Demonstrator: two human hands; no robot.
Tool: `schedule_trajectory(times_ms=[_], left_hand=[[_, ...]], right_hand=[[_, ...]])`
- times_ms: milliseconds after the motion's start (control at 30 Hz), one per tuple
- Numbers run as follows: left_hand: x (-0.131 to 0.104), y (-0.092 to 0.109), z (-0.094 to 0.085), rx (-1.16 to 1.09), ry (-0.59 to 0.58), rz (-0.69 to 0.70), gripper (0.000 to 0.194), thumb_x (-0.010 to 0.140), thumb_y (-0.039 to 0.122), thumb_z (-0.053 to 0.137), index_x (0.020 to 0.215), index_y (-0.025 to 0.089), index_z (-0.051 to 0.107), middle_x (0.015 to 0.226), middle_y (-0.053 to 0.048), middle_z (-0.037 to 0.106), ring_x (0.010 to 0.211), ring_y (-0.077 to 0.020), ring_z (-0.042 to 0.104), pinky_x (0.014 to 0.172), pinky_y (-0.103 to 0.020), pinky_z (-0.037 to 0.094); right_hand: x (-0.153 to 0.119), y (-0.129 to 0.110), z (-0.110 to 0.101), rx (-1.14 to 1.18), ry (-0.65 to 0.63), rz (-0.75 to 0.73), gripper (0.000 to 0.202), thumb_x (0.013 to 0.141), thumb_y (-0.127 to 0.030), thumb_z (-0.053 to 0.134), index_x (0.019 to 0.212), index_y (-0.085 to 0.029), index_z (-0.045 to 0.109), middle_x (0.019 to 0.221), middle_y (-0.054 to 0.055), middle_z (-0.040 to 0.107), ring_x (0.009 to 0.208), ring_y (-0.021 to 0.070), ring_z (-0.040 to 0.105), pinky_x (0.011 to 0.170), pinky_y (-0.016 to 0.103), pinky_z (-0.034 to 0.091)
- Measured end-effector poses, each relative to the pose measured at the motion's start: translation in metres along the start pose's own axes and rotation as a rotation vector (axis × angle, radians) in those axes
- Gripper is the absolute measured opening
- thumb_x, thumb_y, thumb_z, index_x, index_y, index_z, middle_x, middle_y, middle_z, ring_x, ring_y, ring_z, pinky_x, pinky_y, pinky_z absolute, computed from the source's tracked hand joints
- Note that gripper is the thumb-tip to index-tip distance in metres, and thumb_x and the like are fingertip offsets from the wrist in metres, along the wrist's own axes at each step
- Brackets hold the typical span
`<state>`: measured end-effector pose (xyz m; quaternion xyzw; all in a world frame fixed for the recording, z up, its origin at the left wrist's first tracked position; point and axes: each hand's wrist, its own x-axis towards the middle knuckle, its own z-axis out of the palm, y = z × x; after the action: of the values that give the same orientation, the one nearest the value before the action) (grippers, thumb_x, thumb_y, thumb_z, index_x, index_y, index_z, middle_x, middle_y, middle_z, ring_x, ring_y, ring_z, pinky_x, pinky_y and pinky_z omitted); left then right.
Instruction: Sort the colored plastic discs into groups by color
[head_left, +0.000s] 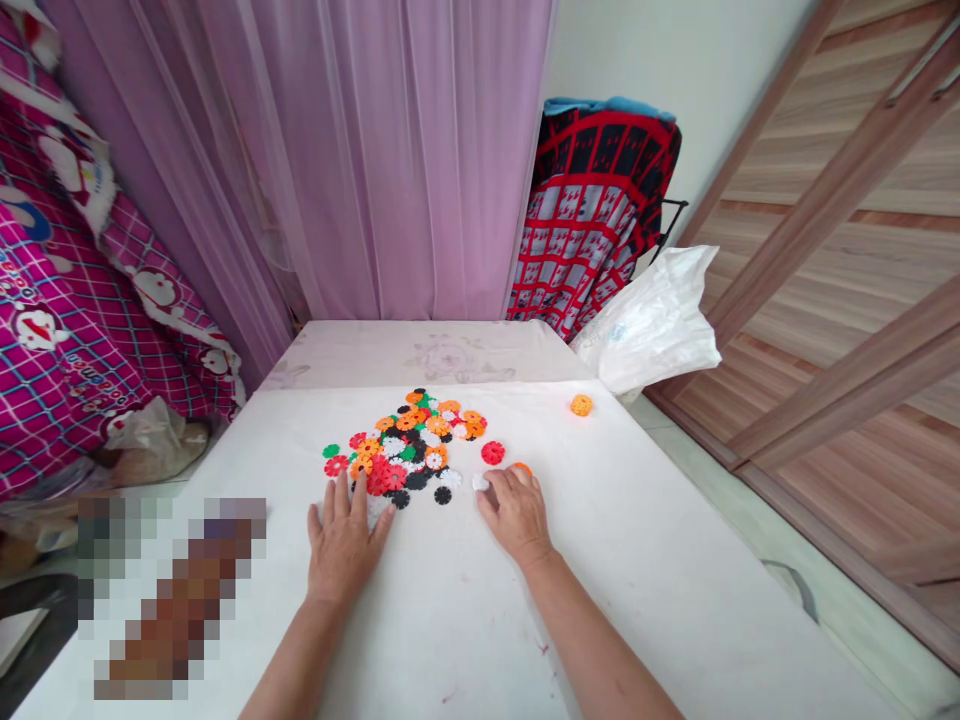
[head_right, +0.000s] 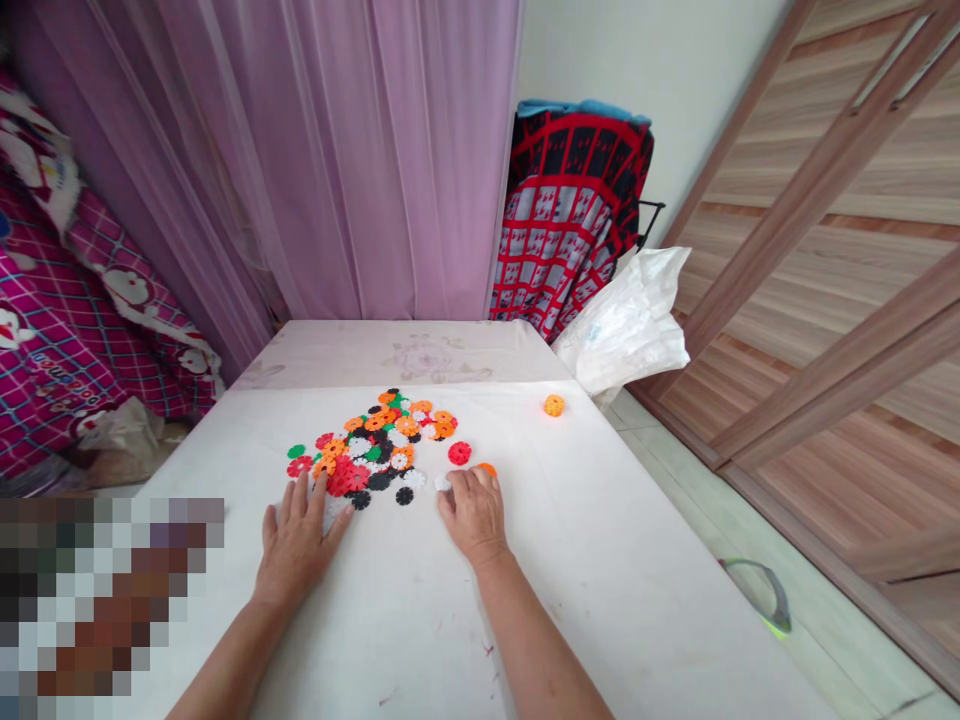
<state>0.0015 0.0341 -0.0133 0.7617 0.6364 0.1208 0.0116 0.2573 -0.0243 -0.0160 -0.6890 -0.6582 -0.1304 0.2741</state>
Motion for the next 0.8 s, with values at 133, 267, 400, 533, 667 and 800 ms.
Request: schedule_trajectory(times_ms=[133, 267, 400, 533, 667, 800], left_hand=[[-0.001, -0.0011, 0.0009, 0.0, 0.008, 0.005, 0.071, 0.092, 0.055, 0.036, 0.15, 0.014, 0.034, 0.159, -0.02, 0.026, 0.147, -0.0346, 0.025, 0.115, -0.061, 0.021], [-0.0012, -0.0023, 0.002, 0.015, 0.004, 0.017, 0.071, 0.092, 0.055, 0.036, 0.15, 0.015, 0.034, 0.159, -0.019, 0.027, 0.146, -0.034, 0.025, 0.114, -0.06, 0.022], [-0.0016, -0.0027, 0.0026, 0.021, 0.018, 0.013, 0.069, 0.092, 0.053, 0.037, 0.15, 0.015, 0.035, 0.159, -0.019, 0.027, 0.146, -0.034, 0.025, 0.115, -0.059, 0.022], [-0.0022, -0.0025, 0.0019, 0.014, 0.008, 0.016, 0.069, 0.092, 0.052, 0.039, 0.15, 0.016, 0.034, 0.159, -0.019, 0.026, 0.147, -0.0338, 0.025, 0.115, -0.059, 0.022], [-0.0027, -0.0028, 0.0017, 0.001, 0.013, 0.012, 0.07, 0.091, 0.054, 0.039, 0.149, 0.015, 0.035, 0.159, -0.019, 0.027, 0.146, -0.0345, 0.025, 0.115, -0.059, 0.021], [-0.0031, -0.0037, 0.0033, -0.009, 0.023, 0.015, 0.069, 0.091, 0.055, 0.038, 0.149, 0.017, 0.036, 0.159, -0.018, 0.028, 0.147, -0.0339, 0.024, 0.115, -0.058, 0.02]], right_hand=[[0.0001, -0.0002, -0.0023, 0.013, -0.003, 0.009, 0.012, 0.083, -0.025, 0.06, 0.094, -0.022, 0.063, 0.091, 0.004, 0.068, 0.094, 0.023, 0.051, 0.082, 0.035, 0.033], [0.0001, 0.0001, -0.0006, 0.017, -0.026, 0.033, 0.017, 0.082, -0.027, 0.061, 0.097, -0.022, 0.062, 0.092, 0.005, 0.068, 0.094, 0.0236, 0.051, 0.081, 0.035, 0.033], [0.0016, -0.0012, 0.0023, -0.003, -0.029, 0.048, 0.018, 0.081, -0.027, 0.061, 0.098, -0.021, 0.062, 0.088, 0.005, 0.066, 0.09, 0.0234, 0.051, 0.081, 0.035, 0.033], [0.0033, -0.0029, 0.0035, -0.011, -0.026, 0.035, 0.016, 0.081, -0.022, 0.06, 0.097, -0.021, 0.062, 0.086, 0.004, 0.066, 0.088, 0.0228, 0.051, 0.08, 0.035, 0.032], [0.0031, -0.003, 0.0029, -0.014, -0.034, 0.056, 0.014, 0.081, -0.021, 0.059, 0.095, -0.021, 0.063, 0.085, 0.004, 0.066, 0.088, 0.0229, 0.051, 0.081, 0.035, 0.032], [0.0034, -0.0048, -0.0006, 0.018, -0.033, 0.069, 0.016, 0.081, -0.023, 0.06, 0.096, -0.022, 0.063, 0.092, 0.005, 0.068, 0.092, 0.0235, 0.052, 0.084, 0.036, 0.032]])
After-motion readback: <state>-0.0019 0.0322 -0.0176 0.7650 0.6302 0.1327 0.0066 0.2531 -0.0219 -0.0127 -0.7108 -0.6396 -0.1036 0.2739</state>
